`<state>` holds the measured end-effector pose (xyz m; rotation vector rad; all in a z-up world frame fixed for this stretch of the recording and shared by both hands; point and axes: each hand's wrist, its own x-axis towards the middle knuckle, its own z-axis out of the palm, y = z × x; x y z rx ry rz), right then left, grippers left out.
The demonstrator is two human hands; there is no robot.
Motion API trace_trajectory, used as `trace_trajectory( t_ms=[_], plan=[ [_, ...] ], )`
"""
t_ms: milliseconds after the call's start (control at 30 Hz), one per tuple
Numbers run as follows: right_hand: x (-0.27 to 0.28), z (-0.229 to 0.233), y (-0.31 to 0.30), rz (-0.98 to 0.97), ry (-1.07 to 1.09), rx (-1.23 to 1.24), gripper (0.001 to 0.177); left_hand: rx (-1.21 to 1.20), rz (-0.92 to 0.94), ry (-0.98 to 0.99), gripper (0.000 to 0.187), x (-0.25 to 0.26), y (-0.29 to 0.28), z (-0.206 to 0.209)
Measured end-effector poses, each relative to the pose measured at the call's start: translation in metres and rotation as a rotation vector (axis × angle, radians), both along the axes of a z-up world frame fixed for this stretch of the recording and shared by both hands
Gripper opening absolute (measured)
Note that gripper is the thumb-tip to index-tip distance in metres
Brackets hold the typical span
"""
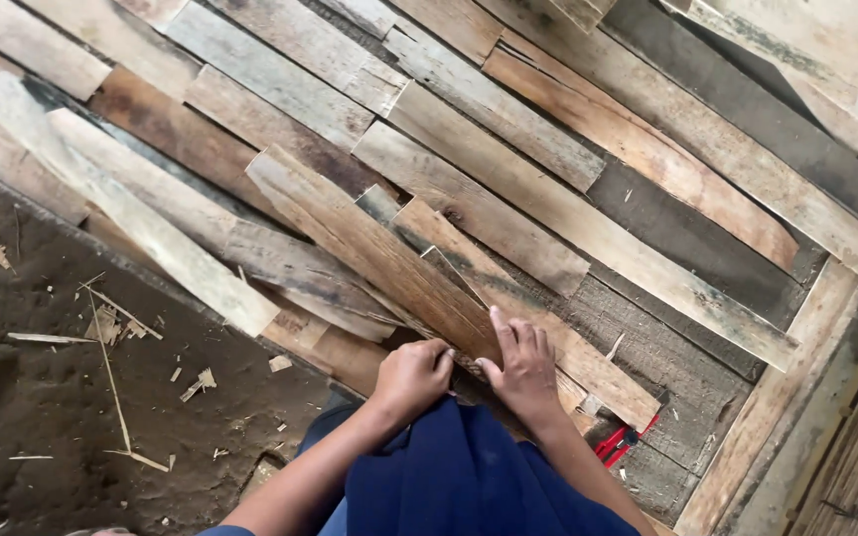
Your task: Sorting, aligning, and trimming thin wood strips on a wooden surface in a workshop.
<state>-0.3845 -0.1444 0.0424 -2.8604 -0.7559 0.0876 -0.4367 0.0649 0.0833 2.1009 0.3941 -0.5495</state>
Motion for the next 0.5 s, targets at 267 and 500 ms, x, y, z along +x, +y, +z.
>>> trace_trajectory(
  t_ms=[267,500],
  plan=[
    [-0.002,-0.028,-0.012,-0.018,-0.100,0.258,0.058,-0.059,0.138,0.120,0.038,-0.002,0.020,-0.026],
    [0.006,0.072,-0.011,-0.636,0.638,1.194,0.022,-0.321,0.113,0.037,0.048,0.021,-0.005,0.033]
  ],
)
